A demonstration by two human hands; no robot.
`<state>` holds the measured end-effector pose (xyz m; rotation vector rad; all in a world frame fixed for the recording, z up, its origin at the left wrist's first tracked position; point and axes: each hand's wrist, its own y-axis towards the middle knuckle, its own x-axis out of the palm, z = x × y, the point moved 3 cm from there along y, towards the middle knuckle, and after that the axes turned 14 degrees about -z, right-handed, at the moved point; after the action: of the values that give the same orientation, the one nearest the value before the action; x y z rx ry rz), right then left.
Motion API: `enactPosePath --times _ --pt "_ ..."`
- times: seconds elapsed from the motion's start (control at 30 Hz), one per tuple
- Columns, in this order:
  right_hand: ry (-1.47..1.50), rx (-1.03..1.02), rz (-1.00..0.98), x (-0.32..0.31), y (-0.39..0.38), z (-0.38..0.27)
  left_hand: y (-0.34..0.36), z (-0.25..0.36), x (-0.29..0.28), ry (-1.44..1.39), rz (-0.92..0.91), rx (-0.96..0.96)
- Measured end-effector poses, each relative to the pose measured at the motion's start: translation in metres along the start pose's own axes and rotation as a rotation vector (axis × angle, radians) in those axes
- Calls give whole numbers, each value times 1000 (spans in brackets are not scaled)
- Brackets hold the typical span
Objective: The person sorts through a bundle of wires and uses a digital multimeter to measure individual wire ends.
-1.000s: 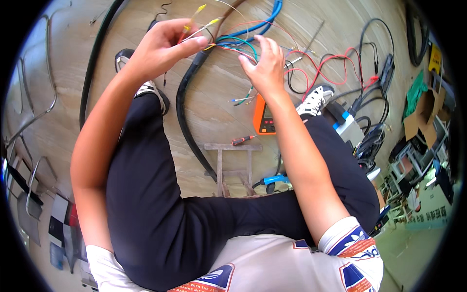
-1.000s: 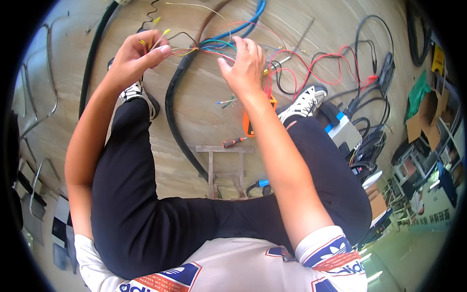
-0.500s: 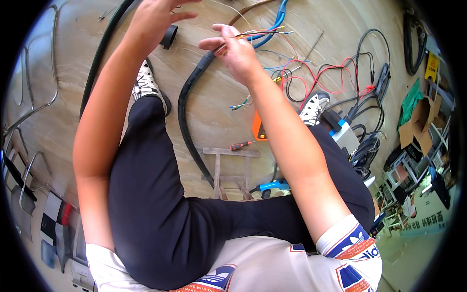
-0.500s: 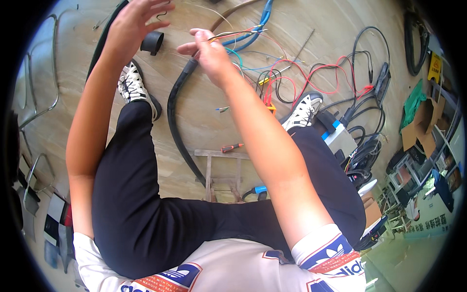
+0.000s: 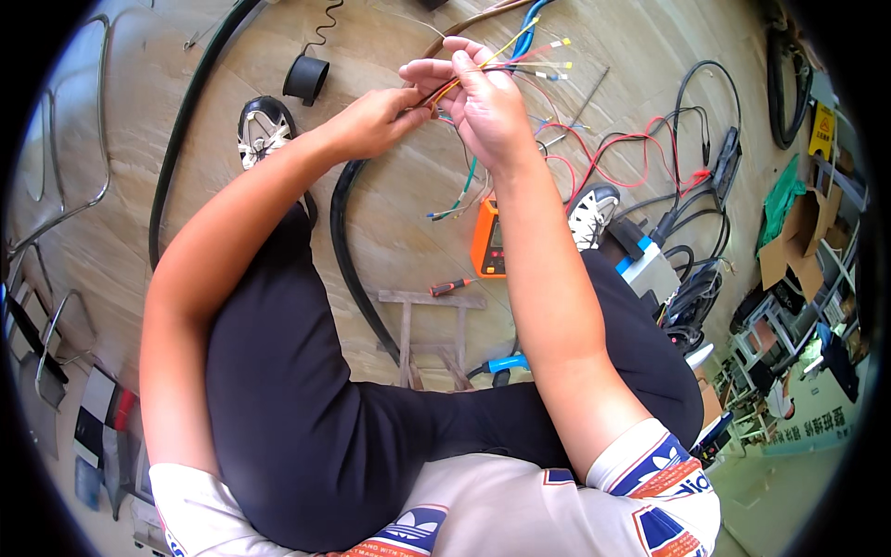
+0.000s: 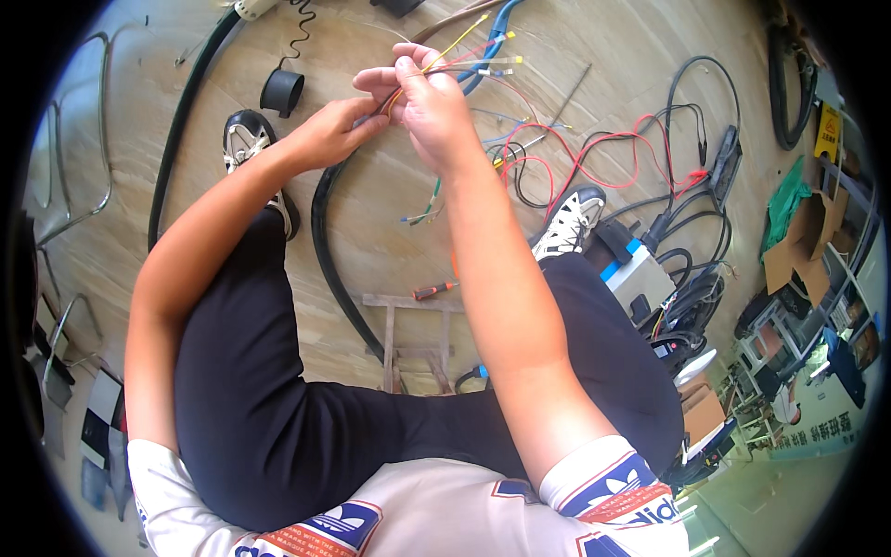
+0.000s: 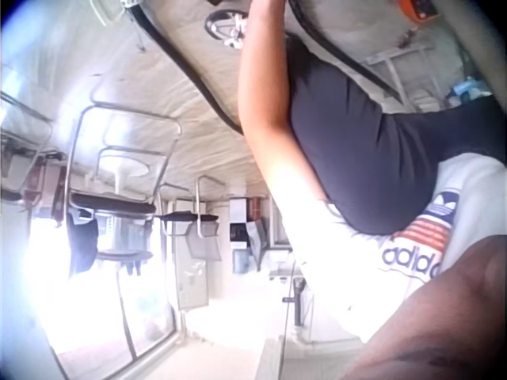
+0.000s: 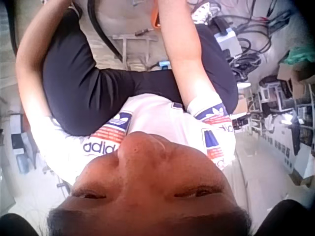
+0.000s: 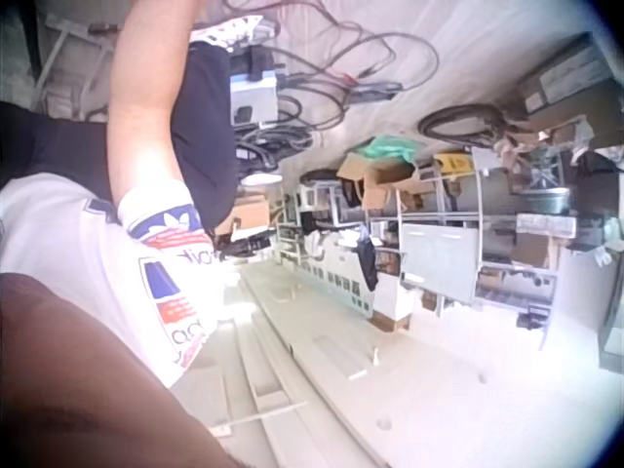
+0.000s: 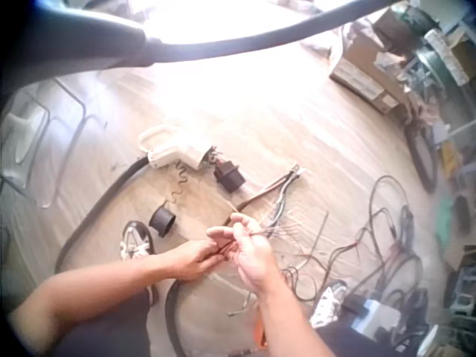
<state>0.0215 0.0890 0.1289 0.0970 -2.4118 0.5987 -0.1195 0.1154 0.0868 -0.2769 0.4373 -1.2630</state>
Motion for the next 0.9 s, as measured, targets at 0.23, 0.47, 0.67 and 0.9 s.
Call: enactPosePath --times 0.23,0.47,0.67,0.9 --pt "-99 31 -166 -3 18 -7 -10 19 -17 -174 128 185" --pt "-187 -69 -308 19 21 -23 -18 35 -38 -407 277 270" --pt "-157 -105 -316 25 24 -16 -27 35 -47 -526 292 291" --pt "-184 -200 -226 52 4 -18 -36 45 -37 -561 415 280"
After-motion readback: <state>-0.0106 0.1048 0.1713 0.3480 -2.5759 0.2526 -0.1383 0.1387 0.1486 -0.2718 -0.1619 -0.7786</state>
